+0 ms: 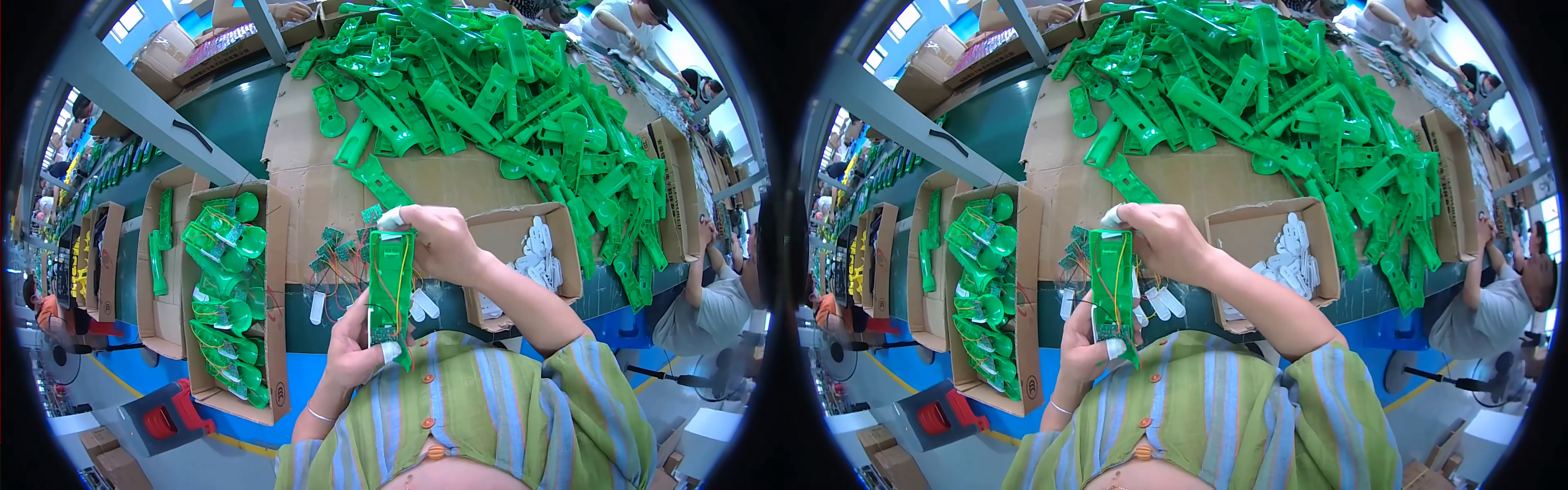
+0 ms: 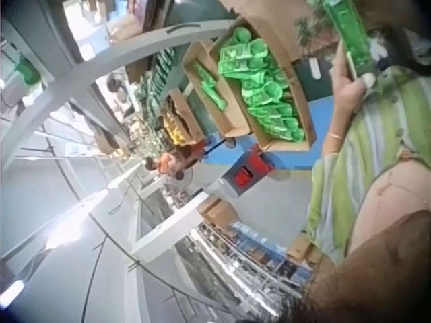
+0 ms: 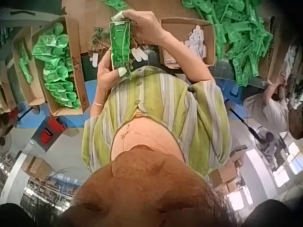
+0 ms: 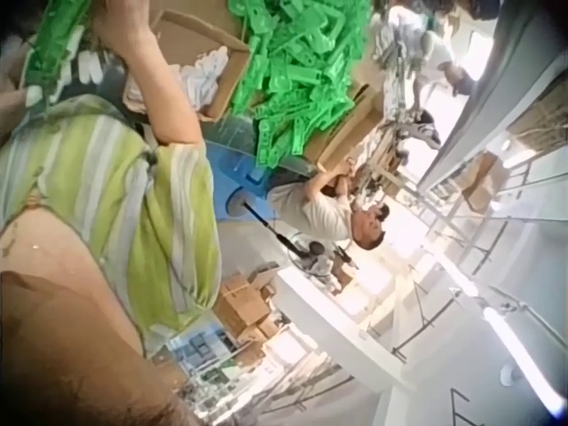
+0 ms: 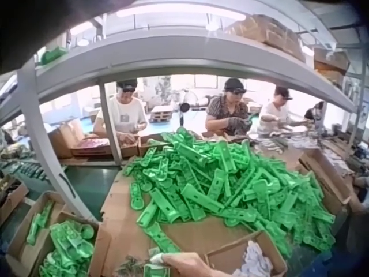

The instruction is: Assembling circuit boards and switches into green plastic housings at a factory workbench.

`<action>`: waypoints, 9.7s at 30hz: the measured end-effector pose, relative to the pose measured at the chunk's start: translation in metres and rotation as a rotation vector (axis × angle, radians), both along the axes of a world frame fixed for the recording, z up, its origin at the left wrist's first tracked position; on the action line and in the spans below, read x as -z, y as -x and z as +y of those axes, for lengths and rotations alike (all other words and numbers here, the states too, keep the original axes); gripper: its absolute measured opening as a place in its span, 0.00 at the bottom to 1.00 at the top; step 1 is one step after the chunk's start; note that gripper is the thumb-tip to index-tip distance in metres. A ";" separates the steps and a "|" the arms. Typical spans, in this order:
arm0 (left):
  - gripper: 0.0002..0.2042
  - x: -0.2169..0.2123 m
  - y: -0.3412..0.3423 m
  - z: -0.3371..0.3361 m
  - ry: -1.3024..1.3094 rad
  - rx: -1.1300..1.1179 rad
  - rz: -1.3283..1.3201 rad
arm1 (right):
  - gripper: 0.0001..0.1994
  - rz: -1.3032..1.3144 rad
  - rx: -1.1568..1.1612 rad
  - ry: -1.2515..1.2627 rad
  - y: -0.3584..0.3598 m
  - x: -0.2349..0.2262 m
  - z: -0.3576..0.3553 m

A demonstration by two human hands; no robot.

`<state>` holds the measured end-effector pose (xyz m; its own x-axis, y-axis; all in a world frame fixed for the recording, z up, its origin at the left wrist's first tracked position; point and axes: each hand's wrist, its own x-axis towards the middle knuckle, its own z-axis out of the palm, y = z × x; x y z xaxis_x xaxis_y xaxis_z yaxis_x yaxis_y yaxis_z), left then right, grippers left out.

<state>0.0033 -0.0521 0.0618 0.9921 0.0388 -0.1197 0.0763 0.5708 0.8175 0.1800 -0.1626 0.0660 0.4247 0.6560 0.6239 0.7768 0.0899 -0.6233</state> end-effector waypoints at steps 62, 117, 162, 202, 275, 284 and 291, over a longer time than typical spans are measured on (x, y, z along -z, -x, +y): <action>0.36 0.016 -0.060 -0.009 -0.545 -0.180 -0.154 | 0.08 1.104 -0.075 -0.070 0.037 0.010 -0.030; 0.29 -0.013 -0.045 0.006 -0.167 -0.524 -0.311 | 0.05 0.815 -0.175 0.108 0.003 -0.032 -0.009; 0.20 0.018 -0.044 0.008 0.378 -0.338 -0.228 | 0.11 -0.140 0.139 0.115 0.050 -0.041 0.010; 0.15 -0.024 -0.056 0.010 -0.022 -0.321 -0.279 | 0.32 1.101 -0.775 0.051 0.007 0.018 -0.013; 0.35 -0.012 -0.012 -0.009 0.023 0.034 0.078 | 0.15 0.101 -0.004 0.096 -0.011 -0.002 -0.016; 0.33 0.017 -0.010 0.002 0.073 -0.007 0.008 | 0.13 0.886 -0.376 0.005 0.001 -0.003 -0.013; 0.30 0.020 -0.008 0.007 0.136 -0.205 0.060 | 0.15 0.919 -0.404 -0.023 -0.002 0.002 0.019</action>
<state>0.0117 -0.0454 0.0419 0.9560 0.2184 -0.1960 -0.0066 0.6838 0.7296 0.1820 -0.1440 0.0639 0.4962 0.8493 0.1802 -0.0967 0.2603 -0.9607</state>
